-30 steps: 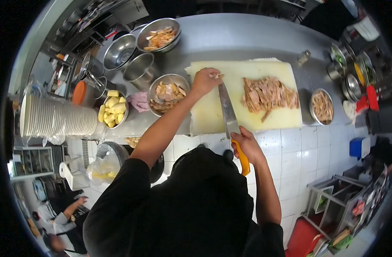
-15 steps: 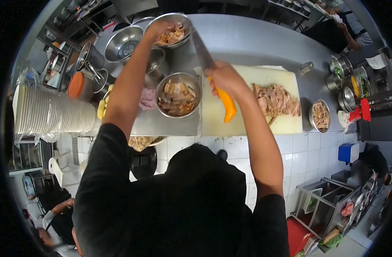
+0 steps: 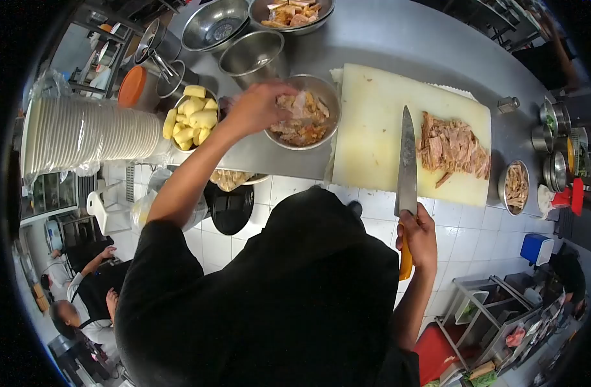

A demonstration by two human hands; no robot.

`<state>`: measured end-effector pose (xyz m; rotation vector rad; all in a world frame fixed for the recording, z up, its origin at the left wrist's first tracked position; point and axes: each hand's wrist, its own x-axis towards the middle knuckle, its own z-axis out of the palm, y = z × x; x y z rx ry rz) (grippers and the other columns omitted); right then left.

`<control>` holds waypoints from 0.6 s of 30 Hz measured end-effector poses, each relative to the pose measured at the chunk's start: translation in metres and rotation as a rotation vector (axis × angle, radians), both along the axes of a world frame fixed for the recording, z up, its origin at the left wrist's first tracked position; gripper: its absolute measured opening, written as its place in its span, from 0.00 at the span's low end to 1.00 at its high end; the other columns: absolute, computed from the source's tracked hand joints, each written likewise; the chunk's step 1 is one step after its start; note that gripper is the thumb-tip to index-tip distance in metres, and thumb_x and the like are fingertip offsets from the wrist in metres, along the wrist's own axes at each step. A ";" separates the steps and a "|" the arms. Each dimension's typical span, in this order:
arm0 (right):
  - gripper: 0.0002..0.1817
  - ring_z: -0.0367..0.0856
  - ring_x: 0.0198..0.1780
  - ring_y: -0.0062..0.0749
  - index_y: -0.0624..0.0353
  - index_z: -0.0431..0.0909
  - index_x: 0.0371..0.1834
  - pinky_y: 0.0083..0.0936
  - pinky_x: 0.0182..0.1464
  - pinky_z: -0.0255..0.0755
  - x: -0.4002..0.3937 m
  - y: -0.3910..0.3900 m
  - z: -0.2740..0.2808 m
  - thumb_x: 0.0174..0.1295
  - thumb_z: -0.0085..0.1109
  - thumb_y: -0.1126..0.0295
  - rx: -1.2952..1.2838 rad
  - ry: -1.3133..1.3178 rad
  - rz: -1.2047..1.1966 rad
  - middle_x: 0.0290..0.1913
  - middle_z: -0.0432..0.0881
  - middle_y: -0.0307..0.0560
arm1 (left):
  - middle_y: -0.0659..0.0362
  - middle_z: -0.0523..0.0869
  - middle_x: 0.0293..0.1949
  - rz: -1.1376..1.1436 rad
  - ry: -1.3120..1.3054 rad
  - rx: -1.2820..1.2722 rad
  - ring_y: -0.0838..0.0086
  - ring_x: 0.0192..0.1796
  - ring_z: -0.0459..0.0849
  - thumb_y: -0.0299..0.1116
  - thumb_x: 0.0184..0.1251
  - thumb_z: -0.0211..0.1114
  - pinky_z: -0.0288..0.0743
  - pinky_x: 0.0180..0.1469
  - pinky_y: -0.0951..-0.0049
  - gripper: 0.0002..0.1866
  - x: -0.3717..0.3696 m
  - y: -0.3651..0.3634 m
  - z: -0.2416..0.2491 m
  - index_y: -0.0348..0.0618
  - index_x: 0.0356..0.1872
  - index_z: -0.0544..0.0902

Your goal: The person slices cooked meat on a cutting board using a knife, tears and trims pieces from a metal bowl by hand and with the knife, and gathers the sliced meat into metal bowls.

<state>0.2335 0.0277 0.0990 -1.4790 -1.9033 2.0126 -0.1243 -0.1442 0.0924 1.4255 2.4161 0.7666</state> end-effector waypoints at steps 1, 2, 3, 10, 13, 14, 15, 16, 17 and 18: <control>0.06 0.68 0.14 0.23 0.58 0.74 0.42 0.21 0.17 0.64 0.003 -0.001 -0.006 0.68 0.51 0.69 -0.024 0.013 -0.003 0.20 0.70 0.39 | 0.54 0.84 0.46 -0.031 0.115 -0.010 0.58 0.53 0.80 0.30 0.48 0.70 0.71 0.58 0.61 0.24 0.000 0.003 -0.019 0.46 0.51 0.84; 0.06 0.68 0.14 0.23 0.58 0.74 0.42 0.21 0.17 0.64 0.003 -0.001 -0.012 0.68 0.51 0.69 -0.046 0.029 -0.010 0.20 0.70 0.39 | 0.54 0.83 0.47 -0.066 0.232 -0.017 0.59 0.54 0.78 0.29 0.48 0.70 0.71 0.58 0.61 0.24 -0.002 0.010 -0.035 0.46 0.52 0.83; 0.06 0.68 0.14 0.23 0.58 0.74 0.42 0.21 0.17 0.64 0.002 0.001 -0.015 0.68 0.51 0.69 -0.065 0.051 -0.020 0.20 0.70 0.39 | 0.54 0.83 0.47 -0.104 0.356 -0.021 0.60 0.55 0.77 0.29 0.48 0.69 0.70 0.57 0.61 0.24 -0.003 0.016 -0.046 0.46 0.52 0.83; 0.05 0.68 0.14 0.22 0.59 0.74 0.41 0.21 0.17 0.64 0.006 0.003 -0.014 0.68 0.51 0.69 -0.094 0.071 0.029 0.20 0.70 0.38 | 0.53 0.81 0.49 0.069 0.530 -0.260 0.59 0.55 0.75 0.32 0.55 0.64 0.67 0.56 0.58 0.16 0.010 0.036 -0.066 0.43 0.46 0.81; 0.06 0.67 0.14 0.21 0.59 0.74 0.41 0.21 0.17 0.64 0.017 0.004 -0.016 0.68 0.52 0.69 -0.107 0.073 0.046 0.20 0.70 0.38 | 0.52 0.81 0.50 0.170 0.520 -0.291 0.58 0.57 0.75 0.35 0.57 0.64 0.67 0.57 0.57 0.14 0.006 0.043 -0.078 0.42 0.44 0.80; 0.06 0.67 0.14 0.21 0.59 0.73 0.41 0.21 0.17 0.64 0.021 0.004 -0.017 0.68 0.52 0.69 -0.111 0.081 0.048 0.20 0.70 0.37 | 0.52 0.81 0.50 0.210 0.507 -0.272 0.57 0.57 0.74 0.35 0.56 0.66 0.67 0.57 0.57 0.15 0.006 0.045 -0.084 0.42 0.44 0.80; 0.06 0.67 0.14 0.21 0.59 0.73 0.41 0.20 0.17 0.64 0.025 0.003 -0.018 0.68 0.52 0.69 -0.116 0.089 0.049 0.20 0.70 0.37 | 0.52 0.81 0.50 0.249 0.494 -0.253 0.57 0.58 0.74 0.36 0.56 0.67 0.67 0.58 0.56 0.16 0.008 0.046 -0.084 0.41 0.44 0.80; 0.06 0.67 0.14 0.21 0.59 0.73 0.41 0.20 0.17 0.64 0.028 0.004 -0.017 0.68 0.52 0.69 -0.120 0.083 0.052 0.20 0.70 0.38 | 0.52 0.82 0.49 0.269 0.462 -0.254 0.56 0.58 0.75 0.37 0.54 0.68 0.67 0.58 0.56 0.17 0.010 0.046 -0.083 0.42 0.44 0.80; 0.06 0.67 0.14 0.21 0.59 0.73 0.41 0.21 0.17 0.64 0.030 0.004 -0.014 0.68 0.52 0.69 -0.122 0.078 0.055 0.20 0.70 0.38 | 0.51 0.83 0.48 0.288 0.429 -0.253 0.56 0.57 0.76 0.37 0.52 0.70 0.67 0.58 0.55 0.18 0.011 0.046 -0.081 0.42 0.43 0.80; 0.06 0.67 0.14 0.21 0.60 0.73 0.41 0.21 0.18 0.64 0.033 0.005 -0.012 0.68 0.51 0.69 -0.125 0.072 0.058 0.20 0.70 0.38 | 0.51 0.84 0.47 0.308 0.396 -0.251 0.56 0.57 0.77 0.38 0.51 0.71 0.67 0.59 0.55 0.19 0.012 0.047 -0.078 0.43 0.43 0.80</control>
